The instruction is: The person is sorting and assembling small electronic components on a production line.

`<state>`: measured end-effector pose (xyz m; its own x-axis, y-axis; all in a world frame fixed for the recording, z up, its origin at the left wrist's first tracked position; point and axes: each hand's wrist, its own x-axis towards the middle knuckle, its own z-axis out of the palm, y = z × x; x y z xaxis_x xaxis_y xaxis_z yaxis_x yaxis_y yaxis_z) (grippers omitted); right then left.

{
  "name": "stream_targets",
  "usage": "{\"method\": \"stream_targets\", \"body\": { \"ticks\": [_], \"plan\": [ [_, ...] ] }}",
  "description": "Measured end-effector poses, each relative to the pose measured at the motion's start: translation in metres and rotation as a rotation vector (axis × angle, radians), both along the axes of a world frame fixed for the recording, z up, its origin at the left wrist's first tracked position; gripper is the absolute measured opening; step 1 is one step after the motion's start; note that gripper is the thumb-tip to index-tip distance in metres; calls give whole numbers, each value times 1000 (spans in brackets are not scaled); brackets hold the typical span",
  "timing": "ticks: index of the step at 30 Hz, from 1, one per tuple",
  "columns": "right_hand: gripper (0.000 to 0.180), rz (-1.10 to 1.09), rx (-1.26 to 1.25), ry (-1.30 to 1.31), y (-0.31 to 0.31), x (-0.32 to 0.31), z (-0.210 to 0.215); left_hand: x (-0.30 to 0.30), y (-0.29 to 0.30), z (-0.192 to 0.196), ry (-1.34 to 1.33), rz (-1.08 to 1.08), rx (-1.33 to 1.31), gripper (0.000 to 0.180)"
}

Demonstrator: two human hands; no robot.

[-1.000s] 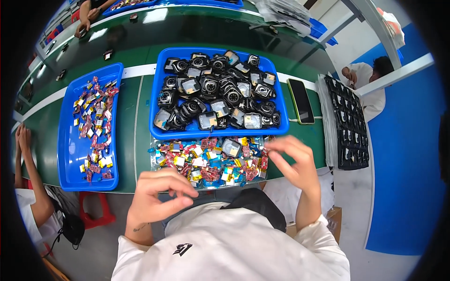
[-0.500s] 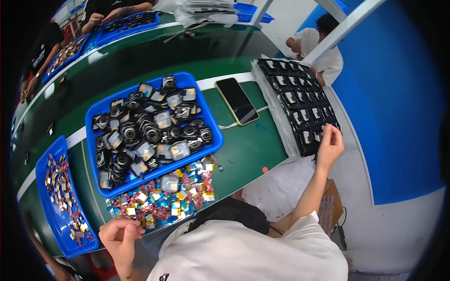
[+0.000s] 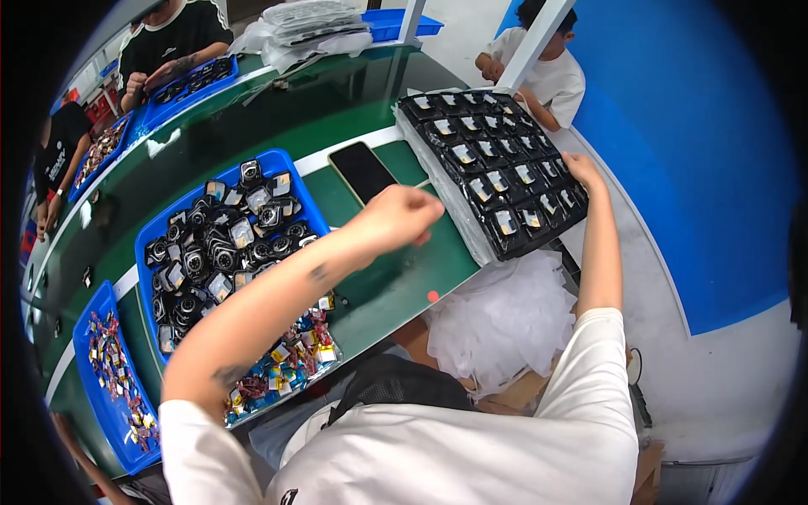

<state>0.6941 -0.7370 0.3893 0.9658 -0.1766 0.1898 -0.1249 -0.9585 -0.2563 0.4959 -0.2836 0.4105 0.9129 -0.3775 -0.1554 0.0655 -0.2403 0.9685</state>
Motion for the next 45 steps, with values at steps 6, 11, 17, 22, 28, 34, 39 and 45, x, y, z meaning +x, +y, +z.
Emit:
{"method": "stream_targets", "body": {
  "ticks": [6,11,17,22,28,34,39,45],
  "plan": [
    [50,-94,-37,83,25,7,12,52,-56,-18,363,198,-311,27],
    [43,-127,213,144,11,5,16,59,-68,-21,410,310,-408,22],
    [29,-81,276,203,22,0,24,64,-71,-23,427,323,-428,25],
    [27,-66,163,165,17,-1,18,48,-76,6,429,331,-396,37],
    [33,-33,-48,25,30,-5,16,47,-78,7,409,359,-359,37],
    [37,-94,-32,-39,31,2,12,50,-71,20,448,241,-469,25],
    [49,-208,1,-30,36,9,8,48,-72,24,445,323,-464,24],
    [61,-199,220,142,28,32,7,66,-64,2,477,382,-523,23]
  ]
}}
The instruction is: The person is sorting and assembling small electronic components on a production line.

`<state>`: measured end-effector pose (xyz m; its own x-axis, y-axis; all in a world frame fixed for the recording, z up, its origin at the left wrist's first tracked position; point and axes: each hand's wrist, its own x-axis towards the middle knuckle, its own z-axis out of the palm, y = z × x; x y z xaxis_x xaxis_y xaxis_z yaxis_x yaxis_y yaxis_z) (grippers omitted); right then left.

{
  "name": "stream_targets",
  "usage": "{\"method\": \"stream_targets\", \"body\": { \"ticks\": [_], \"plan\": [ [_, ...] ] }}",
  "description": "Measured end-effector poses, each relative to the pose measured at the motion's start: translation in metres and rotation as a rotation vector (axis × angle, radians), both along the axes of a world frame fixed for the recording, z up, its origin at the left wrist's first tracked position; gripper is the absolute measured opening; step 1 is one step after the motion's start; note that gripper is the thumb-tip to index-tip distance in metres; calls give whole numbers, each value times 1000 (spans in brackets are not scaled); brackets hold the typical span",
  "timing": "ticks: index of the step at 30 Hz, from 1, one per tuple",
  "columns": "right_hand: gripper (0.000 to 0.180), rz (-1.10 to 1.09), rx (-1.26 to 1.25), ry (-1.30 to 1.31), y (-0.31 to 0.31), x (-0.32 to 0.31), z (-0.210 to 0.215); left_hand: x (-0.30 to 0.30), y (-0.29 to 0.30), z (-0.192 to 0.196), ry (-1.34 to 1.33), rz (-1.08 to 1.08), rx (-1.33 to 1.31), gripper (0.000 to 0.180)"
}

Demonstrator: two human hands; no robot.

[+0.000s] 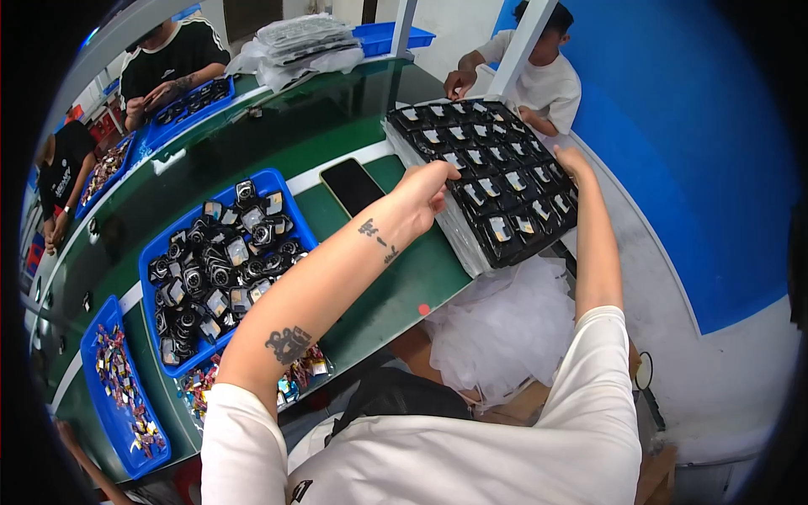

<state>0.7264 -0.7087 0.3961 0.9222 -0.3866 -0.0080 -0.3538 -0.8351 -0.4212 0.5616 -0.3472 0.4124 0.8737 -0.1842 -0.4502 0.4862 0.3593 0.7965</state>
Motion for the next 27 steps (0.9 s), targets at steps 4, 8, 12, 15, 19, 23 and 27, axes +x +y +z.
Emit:
{"method": "stream_targets", "body": {
  "ticks": [4,8,12,15,19,23,27],
  "plan": [
    [49,-35,146,-113,-33,5,0,5,-10,-1,2,-34,-71,21],
    [38,97,394,89,14,-28,42,11,5,6,69,-82,-189,18],
    [25,226,605,167,4,-55,66,14,0,13,37,-131,-179,20],
    [21,321,655,153,0,-53,64,24,3,2,-38,-168,-144,23],
    [21,351,622,64,3,-56,62,29,6,0,-87,-130,-85,23],
    [21,367,670,17,-7,-54,60,27,6,0,-132,-56,-57,22],
    [21,417,697,-35,-6,-55,59,21,13,2,-168,-37,-30,27]
  ]
}}
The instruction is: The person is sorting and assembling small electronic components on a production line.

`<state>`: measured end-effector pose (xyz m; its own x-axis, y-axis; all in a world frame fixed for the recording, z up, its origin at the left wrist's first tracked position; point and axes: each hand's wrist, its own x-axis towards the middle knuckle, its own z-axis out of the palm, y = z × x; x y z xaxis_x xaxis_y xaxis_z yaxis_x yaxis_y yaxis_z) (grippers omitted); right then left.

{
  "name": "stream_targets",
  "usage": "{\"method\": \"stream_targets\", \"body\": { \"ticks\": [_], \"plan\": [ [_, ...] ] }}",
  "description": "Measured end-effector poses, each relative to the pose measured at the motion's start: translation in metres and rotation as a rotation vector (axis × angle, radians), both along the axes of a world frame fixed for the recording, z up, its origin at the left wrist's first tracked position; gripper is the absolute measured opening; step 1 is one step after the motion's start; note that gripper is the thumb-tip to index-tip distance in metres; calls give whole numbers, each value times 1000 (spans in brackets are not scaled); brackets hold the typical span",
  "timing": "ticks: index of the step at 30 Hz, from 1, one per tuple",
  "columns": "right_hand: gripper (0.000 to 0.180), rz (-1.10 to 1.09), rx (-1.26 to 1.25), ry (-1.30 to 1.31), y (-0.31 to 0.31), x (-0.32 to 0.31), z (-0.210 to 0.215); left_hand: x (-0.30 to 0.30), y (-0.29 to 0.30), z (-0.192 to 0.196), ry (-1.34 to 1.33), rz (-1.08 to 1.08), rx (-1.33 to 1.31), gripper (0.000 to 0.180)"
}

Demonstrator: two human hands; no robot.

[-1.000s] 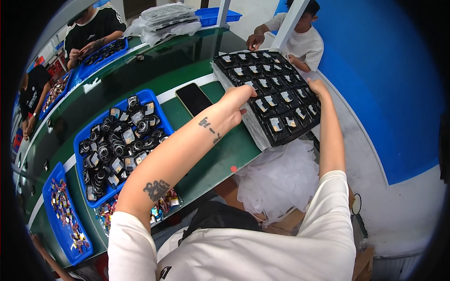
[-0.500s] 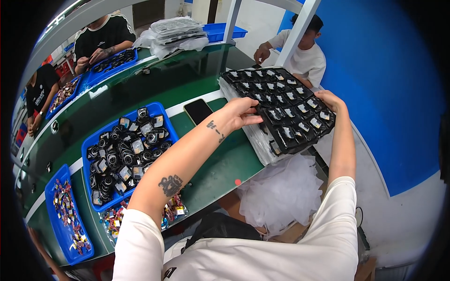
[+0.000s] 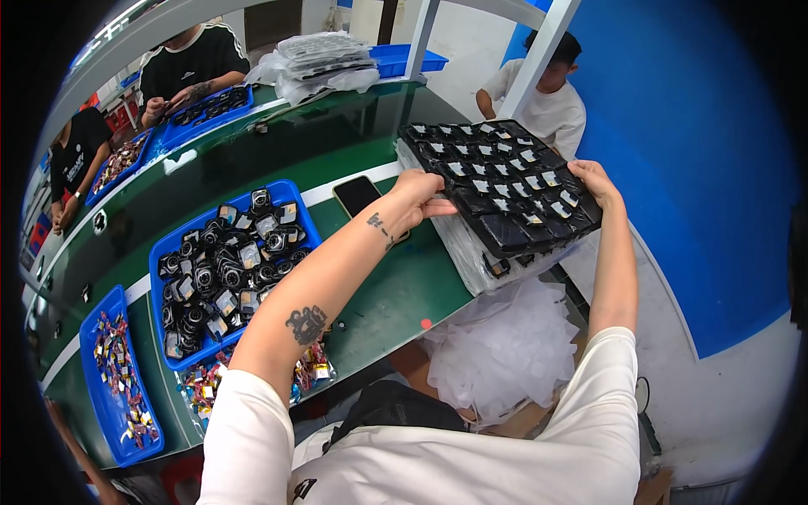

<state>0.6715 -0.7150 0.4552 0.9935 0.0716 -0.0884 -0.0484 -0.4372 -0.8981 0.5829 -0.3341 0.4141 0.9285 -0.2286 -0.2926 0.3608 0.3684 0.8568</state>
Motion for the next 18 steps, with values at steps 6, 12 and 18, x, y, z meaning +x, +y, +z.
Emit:
{"method": "stream_targets", "body": {
  "ticks": [6,12,18],
  "plan": [
    [22,-28,20,-109,20,-11,-3,-2,17,-7,-44,43,90,32],
    [22,13,126,-193,50,-25,-1,-31,53,14,-113,56,118,28],
    [21,121,135,-210,121,-45,12,-84,113,32,-136,122,168,23]
  ]
}}
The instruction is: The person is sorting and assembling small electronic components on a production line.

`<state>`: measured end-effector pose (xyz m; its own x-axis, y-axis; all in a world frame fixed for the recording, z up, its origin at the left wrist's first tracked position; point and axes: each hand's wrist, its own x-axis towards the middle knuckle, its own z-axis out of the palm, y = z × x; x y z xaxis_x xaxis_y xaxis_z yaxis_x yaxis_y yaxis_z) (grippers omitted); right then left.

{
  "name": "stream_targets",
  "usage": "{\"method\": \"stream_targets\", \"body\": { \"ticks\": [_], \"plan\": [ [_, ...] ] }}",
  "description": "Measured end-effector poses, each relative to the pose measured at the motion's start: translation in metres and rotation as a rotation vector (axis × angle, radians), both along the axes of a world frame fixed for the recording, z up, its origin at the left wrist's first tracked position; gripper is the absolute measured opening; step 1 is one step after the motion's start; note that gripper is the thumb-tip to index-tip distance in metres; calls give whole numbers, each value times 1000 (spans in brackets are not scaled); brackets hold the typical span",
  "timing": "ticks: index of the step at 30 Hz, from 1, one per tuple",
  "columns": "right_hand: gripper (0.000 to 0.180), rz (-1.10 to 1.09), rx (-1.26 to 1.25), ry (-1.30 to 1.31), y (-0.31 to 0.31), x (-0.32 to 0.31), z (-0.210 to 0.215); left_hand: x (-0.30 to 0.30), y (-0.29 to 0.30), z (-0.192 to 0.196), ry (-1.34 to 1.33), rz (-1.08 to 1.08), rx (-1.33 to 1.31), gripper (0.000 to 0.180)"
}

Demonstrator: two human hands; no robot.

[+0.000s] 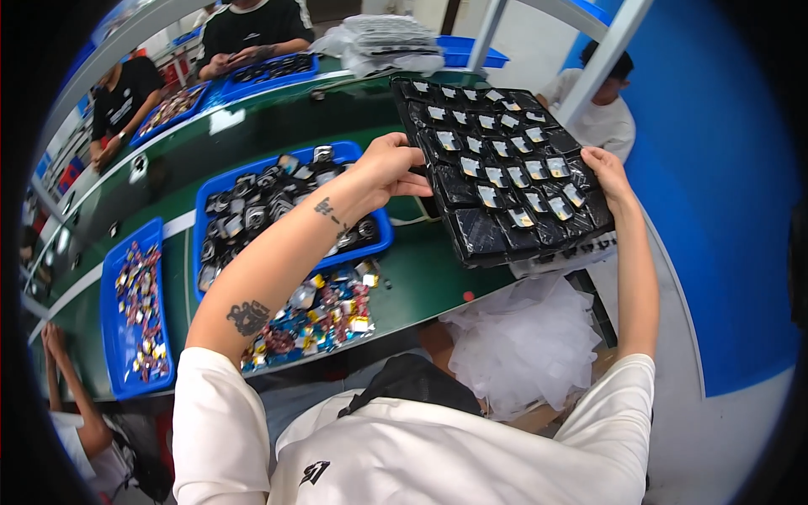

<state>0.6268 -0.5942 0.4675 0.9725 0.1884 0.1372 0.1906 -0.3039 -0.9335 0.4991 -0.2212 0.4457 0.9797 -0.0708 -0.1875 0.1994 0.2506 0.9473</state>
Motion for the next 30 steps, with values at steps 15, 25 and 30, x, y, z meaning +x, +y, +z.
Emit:
{"method": "stream_targets", "body": {
  "ticks": [15,25,30],
  "plan": [
    [11,438,149,269,175,-152,21,-240,140,21,54,251,-69,27],
    [39,423,4,423,198,-160,39,-275,162,28,130,485,-173,51],
    [28,426,54,437,198,-151,48,-270,174,40,-93,404,14,57]
  ]
}}
